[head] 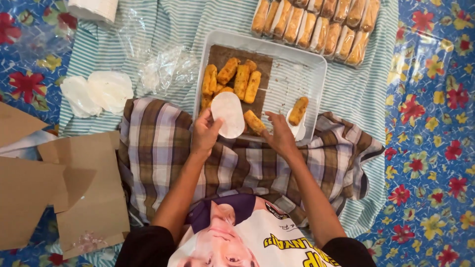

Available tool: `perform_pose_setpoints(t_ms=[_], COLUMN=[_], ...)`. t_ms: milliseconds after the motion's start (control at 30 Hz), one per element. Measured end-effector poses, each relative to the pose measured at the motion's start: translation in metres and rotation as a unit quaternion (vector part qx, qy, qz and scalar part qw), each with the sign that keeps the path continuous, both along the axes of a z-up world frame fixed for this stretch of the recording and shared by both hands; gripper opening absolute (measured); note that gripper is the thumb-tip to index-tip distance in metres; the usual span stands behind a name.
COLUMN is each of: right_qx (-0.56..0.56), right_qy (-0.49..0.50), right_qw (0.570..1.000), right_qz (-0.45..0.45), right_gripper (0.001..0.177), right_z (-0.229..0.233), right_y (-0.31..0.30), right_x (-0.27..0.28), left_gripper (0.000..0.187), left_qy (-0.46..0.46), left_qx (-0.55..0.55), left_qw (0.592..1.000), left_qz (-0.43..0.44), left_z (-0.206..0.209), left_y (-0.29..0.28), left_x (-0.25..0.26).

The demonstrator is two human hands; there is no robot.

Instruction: Individually wrapping fried snacks into small plastic bags and arranging them in rows.

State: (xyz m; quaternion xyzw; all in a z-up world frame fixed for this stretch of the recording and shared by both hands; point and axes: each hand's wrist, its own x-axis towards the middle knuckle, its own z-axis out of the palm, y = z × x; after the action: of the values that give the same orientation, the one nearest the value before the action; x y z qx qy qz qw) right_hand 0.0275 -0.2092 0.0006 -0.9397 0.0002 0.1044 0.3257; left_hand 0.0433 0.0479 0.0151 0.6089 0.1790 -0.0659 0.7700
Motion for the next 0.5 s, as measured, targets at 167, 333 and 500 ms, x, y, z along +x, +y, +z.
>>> perform_pose_setpoints(t_ms=[167, 333, 500], right_qx=[-0.087, -0.116, -0.160], right_qy=[0.093, 0.169, 0.171], right_qw=[0.991, 0.977, 0.964], right_qz=[0.032, 0.054, 0.125], right_gripper=[0.075, 0.089, 0.090], right_z=[-0.010, -0.010, 0.001], right_y=[0.015, 0.023, 0.031], right_x=[0.015, 0.031, 0.037], left_gripper=[0.031, 0.031, 0.032], left_qy=[0.006, 0.008, 0.012], left_qx=[-0.027, -0.036, -0.038], left_qw=[1.000, 0.999, 0.999], left_qz=[0.013, 0.012, 0.010], left_z=[-0.007, -0.011, -0.008], left_y=[0.006, 0.006, 0.007], left_x=[0.003, 0.001, 0.002])
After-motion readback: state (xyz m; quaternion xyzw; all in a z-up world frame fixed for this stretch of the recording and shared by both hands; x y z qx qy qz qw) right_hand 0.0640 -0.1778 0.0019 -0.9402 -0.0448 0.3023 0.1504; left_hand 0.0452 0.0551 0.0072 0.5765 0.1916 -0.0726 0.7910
